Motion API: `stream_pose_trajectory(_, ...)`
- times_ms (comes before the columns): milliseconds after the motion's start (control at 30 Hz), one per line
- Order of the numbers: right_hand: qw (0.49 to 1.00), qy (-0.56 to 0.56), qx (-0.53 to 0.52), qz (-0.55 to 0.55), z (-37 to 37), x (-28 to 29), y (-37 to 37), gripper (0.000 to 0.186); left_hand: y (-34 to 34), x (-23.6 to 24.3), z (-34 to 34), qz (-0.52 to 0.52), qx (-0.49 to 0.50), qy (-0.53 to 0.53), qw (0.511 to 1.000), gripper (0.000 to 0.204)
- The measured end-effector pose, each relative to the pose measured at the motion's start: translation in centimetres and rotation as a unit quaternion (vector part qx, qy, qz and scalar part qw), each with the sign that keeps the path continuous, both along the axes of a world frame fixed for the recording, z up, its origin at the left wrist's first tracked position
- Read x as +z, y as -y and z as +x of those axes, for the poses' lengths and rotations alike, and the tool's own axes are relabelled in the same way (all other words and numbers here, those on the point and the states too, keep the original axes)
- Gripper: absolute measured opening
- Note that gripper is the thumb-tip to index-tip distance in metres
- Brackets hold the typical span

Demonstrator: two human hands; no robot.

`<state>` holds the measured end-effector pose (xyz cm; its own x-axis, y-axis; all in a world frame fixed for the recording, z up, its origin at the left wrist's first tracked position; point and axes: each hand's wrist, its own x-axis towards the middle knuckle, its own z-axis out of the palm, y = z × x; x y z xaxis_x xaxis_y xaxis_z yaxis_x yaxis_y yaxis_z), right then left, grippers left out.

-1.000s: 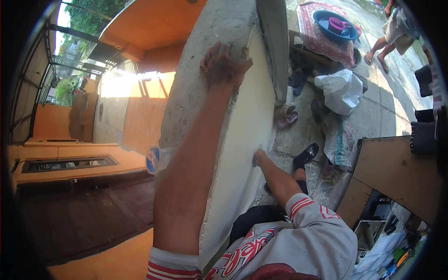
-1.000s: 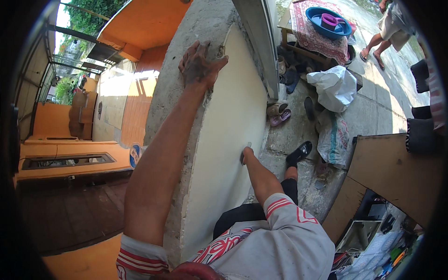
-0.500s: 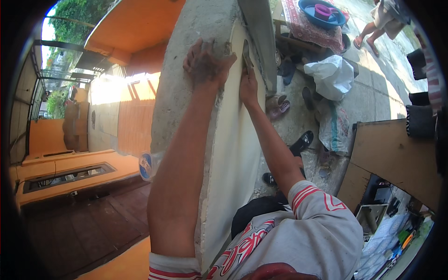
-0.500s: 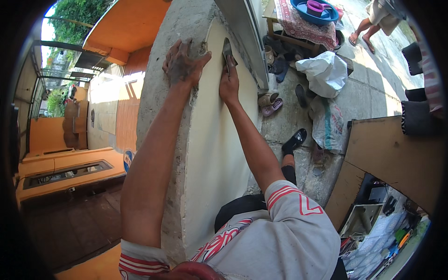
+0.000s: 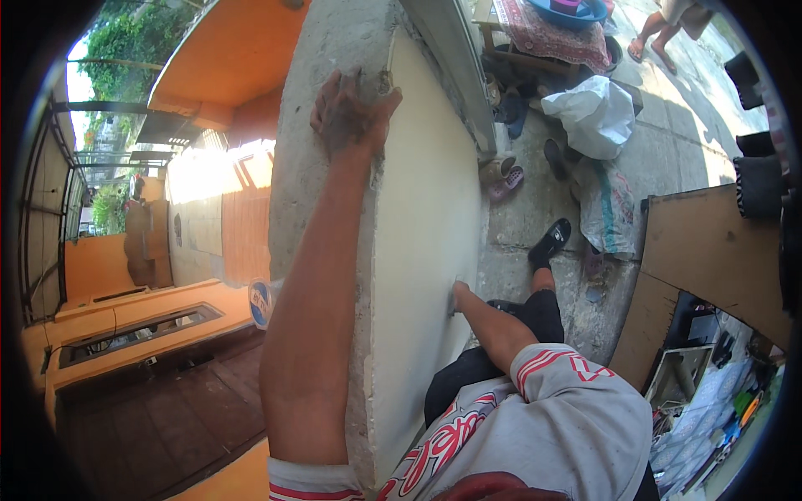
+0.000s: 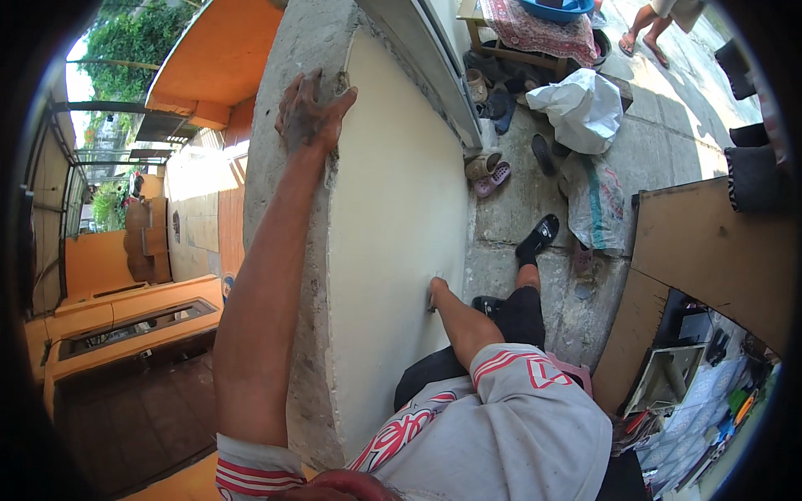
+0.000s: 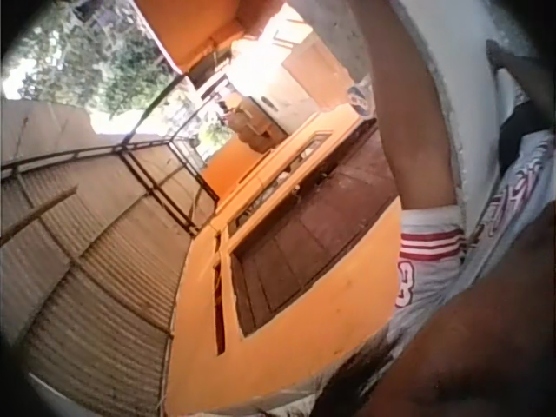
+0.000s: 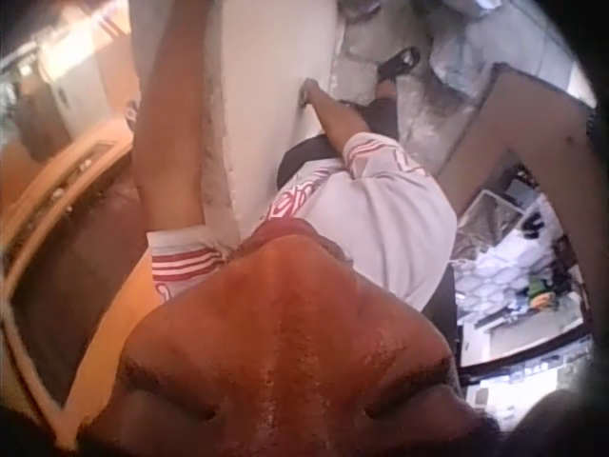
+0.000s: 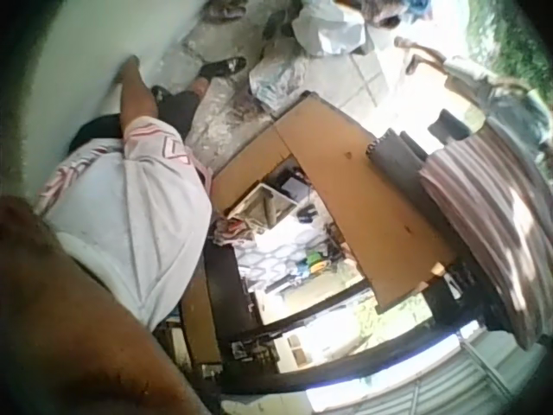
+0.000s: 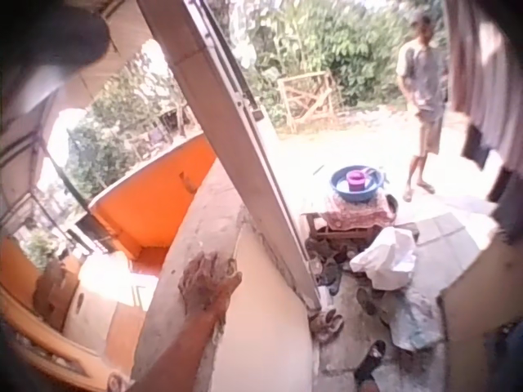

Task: The person applies and smooths plaster onto a wall surface using a putty knife.

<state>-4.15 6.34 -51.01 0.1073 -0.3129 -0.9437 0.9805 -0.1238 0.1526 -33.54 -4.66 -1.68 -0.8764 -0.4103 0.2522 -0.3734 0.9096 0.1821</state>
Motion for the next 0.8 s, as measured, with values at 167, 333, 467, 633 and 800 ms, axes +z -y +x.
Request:
stream_pose_trajectory(167,0.932,-0.33,-0.027,0.149,-19.7,12.6,4.4,0.045,0.2,-0.1,0.0,0.0,0.002,-0.011,1.0,0.083)
stream_pose_trajectory(333,0.699,-0.692,-0.181,0.008,-30.7,34.5,4.3,0.042,0.3,-0.2,0.0,-0.006,0.013,0.008,1.0,0.088)
stream_pose_trajectory(467,0.641,-0.747,-0.177,-0.015,-29.9,39.2,4.4,0.044,0.3,-0.2,0.0,0.003,0.004,-0.011,1.0,0.087)
stream_pose_trajectory(633,0.772,-0.626,-0.082,0.08,-23.9,24.7,4.0,0.045,0.0,-0.1,0.2,-0.01,0.014,0.006,1.0,0.086)
stream_pose_trajectory(800,0.969,-0.227,-0.001,0.097,-6.0,7.0,0.9,0.041,-0.1,0.2,0.0,-0.015,0.024,0.03,0.999,0.085)
